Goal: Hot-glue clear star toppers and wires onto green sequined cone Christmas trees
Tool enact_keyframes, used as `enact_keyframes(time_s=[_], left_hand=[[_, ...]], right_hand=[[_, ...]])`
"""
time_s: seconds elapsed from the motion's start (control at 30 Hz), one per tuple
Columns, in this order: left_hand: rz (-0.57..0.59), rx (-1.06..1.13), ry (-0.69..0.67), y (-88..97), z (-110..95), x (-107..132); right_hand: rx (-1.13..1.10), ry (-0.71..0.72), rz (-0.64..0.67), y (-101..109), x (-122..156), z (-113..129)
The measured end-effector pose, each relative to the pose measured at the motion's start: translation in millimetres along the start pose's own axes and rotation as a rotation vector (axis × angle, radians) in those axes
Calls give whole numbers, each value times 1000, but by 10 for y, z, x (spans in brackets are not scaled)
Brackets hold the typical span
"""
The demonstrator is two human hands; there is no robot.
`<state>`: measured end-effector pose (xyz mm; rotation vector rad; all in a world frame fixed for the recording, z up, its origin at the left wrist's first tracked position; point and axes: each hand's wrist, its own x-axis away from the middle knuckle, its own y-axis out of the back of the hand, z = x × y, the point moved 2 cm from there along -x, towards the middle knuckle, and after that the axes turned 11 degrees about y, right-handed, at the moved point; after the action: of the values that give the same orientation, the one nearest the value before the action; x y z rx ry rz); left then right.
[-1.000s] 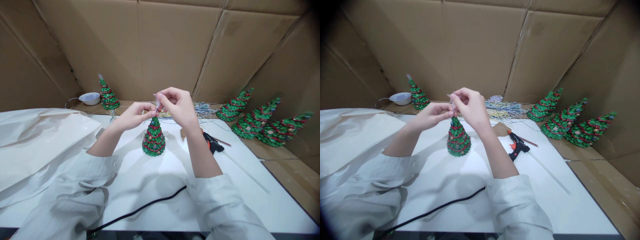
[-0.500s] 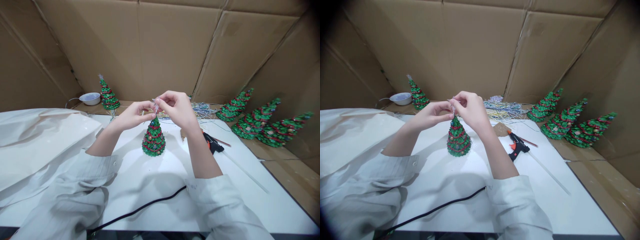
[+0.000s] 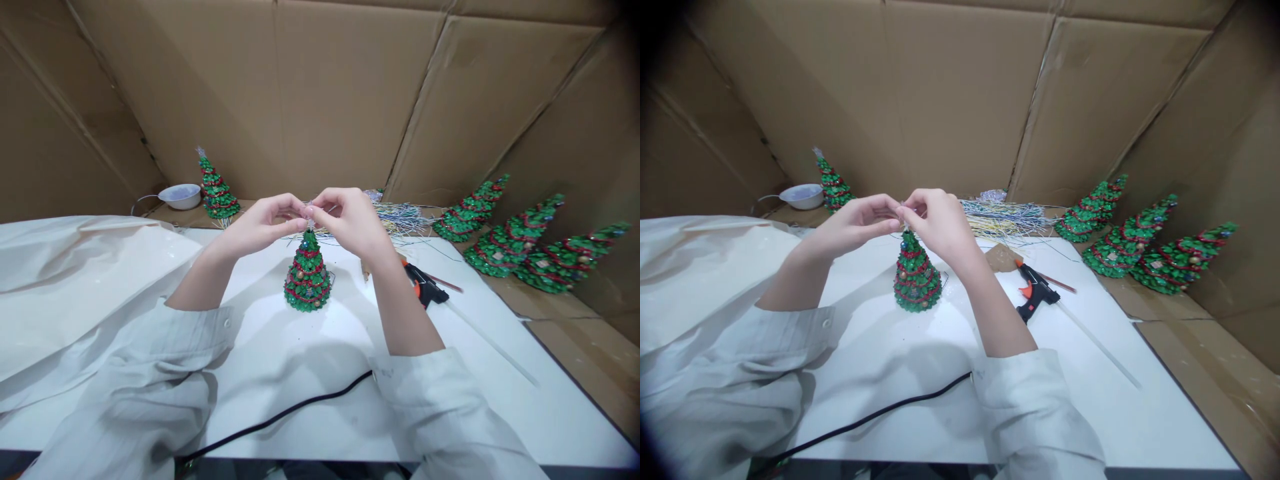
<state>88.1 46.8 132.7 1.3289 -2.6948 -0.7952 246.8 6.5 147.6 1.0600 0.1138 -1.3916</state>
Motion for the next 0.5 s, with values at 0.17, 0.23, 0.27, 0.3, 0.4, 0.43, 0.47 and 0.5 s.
enact_keyframes(time_s=[0.17,0.23,0.27,0.3,0.4,0.43,0.47,0.5], left_hand=[[-94,-29,10,-14,-30,4],[-129,-75,2,-13,-30,1],[-145,-97,-1,-9,-29,0],[-159,-115,-4,-5,-28,0],[-196,-154,-10,8,-25,2],[-204,-161,-10,10,-23,2],[-209,-165,-10,9,-21,2],[-212,-167,-11,7,-19,2]], right_hand=[[-1,-5,6,7,0,4],[-3,-8,17,5,2,6],[-5,-8,25,2,2,8],[-7,-9,35,-2,3,10],[-4,-12,62,-14,4,17],[2,-13,65,-16,3,19],[8,-12,66,-18,3,21],[15,-10,67,-19,2,22]])
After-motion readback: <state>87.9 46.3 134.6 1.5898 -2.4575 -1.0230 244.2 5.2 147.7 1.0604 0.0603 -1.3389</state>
